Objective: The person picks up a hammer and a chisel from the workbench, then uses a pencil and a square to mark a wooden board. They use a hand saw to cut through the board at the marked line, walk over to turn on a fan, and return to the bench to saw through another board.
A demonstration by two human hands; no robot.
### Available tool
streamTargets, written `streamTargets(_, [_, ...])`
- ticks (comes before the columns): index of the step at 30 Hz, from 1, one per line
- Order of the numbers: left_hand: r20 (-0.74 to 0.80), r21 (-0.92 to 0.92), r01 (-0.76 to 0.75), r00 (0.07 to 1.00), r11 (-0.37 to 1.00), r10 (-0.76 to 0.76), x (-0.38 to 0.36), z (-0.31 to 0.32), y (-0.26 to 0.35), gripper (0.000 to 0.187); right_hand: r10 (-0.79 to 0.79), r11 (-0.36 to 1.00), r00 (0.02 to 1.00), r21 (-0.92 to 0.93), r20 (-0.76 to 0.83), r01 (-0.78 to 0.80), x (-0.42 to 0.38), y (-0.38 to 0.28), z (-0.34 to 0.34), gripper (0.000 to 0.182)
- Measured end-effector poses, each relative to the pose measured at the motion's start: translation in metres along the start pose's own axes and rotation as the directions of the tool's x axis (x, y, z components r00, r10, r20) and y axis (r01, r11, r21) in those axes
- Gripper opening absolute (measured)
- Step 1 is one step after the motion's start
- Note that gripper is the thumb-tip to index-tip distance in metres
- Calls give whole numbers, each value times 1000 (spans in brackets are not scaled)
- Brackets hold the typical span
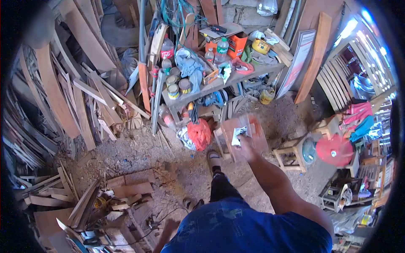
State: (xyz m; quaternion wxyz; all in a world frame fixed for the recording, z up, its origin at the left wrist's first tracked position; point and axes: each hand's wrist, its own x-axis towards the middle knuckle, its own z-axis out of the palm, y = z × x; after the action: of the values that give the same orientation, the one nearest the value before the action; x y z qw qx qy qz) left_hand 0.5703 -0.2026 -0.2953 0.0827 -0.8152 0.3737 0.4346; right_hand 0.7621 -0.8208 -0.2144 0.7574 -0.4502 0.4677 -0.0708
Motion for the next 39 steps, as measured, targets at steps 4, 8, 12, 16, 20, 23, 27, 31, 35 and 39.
streamTargets(4, [13, -212, 51, 999, 976, -49, 7, -76, 4, 15, 13, 1000, 996, 3, -85, -13, 121, -75, 31, 32])
streamTargets(8, [10, -495, 100, 994, 863, -109, 11, -138, 22, 14, 28, 998, 981, -53, -192, -39, 227, -145, 63, 37])
streamTargets(12, [-13, -750, 114, 982, 652, -187, 22, -156, 51, 14, 48, 998, 988, -40, -148, -54, 288, -218, 93, 38])
streamTargets(16, [-34, -914, 77, 963, 397, -266, 26, -145, 68, 13, 54, 998, 998, 20, 17, -54, 325, -259, 116, 47])
streamTargets(20, [-6, -993, 31, 950, 114, -311, -7, -125, 92, 13, 161, 985, 984, -71, 78, -156, 322, -250, 118, 76])
streamTargets(23, [-196, -688, 20, 957, 726, -212, -14, -93, 106, 13, 140, 988, 984, -82, 112, -131, 314, -226, 117, 80])
streamTargets(27, [-172, -551, 146, 944, 822, -283, 0, -39, 138, 27, 135, 986, 963, -127, 233, -108, 325, -198, 96, 84])
streamTargets(31, [-333, -610, -49, 921, 791, -200, -12, -62, 160, 16, 138, 901, 980, -428, 140, -66, 250, -136, 101, 67])
streamTargets(35, [-193, -842, 81, 877, 533, -439, 2, -12, 194, 13, 102, 510, 977, -853, 185, 108, 183, -57, 66, 31])
streamTargets(39, [197, -978, 111, 771, -177, -605, -18, 67, 246, 25, 121, -163, 636, -617, 762, 770, 98, 75, -8, 21])
